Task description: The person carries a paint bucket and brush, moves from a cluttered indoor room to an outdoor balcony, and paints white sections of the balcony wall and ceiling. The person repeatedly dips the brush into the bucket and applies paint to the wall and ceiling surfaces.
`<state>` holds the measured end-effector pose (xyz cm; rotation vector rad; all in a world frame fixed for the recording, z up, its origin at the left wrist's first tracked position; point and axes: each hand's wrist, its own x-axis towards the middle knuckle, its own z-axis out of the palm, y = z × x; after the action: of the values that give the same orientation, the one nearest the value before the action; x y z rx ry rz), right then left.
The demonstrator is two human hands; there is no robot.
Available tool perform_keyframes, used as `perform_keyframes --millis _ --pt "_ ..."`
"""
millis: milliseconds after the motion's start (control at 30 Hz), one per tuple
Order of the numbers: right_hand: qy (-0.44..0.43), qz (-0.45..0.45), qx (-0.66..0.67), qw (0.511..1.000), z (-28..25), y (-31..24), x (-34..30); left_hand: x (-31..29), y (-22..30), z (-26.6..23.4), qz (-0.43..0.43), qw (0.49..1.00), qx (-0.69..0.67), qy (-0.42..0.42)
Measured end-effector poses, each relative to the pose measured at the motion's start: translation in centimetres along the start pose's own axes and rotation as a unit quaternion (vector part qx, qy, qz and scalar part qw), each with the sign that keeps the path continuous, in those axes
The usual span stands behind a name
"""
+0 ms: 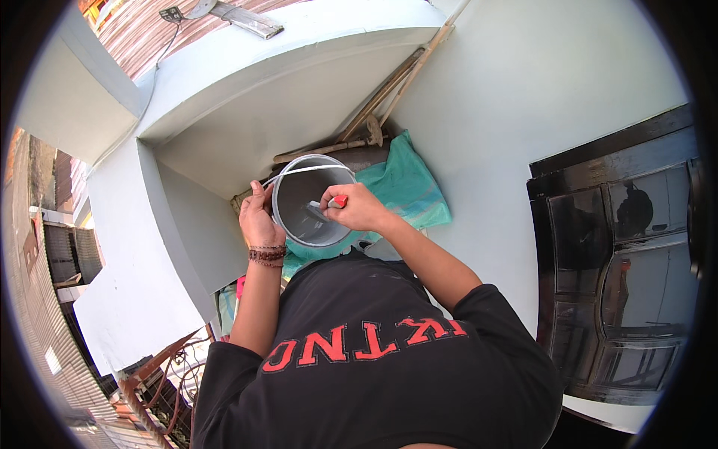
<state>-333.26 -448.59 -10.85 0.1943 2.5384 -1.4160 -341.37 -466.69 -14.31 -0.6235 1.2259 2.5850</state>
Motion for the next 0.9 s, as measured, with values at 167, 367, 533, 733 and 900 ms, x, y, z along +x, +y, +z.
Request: perform_keyframes --millis 167,367,533,733,900 --pt "0.058 0.119 0.442 0.887 -2.5 3.8 -0.7 2.3 -2.2 -1.3 -0.065 0.998 -0.002 -0.013" --pt "0.088 0.071 0.661 0.741 -8.2 9.0 -2.1 3.7 -4.8 1.7 -0.106 0.994 0.024 -0.017" --pt "0.129 0.008 0.753 0.645 -14.0 13.8 -2.5 3.6 -8.0 7.0 -0.100 0.990 0.099 0.018" --pt "0.205 -0.078 0.779 0.587 -20.0 21.4 -1.4 5.8 -13.0 12.2 -0.126 0.976 0.175 -0.024" --pt "0.334 -0.112 0.752 0.558 -24.5 28.3 1.9 6.6 -16.8 12.8 -0.149 0.968 0.201 -0.033"
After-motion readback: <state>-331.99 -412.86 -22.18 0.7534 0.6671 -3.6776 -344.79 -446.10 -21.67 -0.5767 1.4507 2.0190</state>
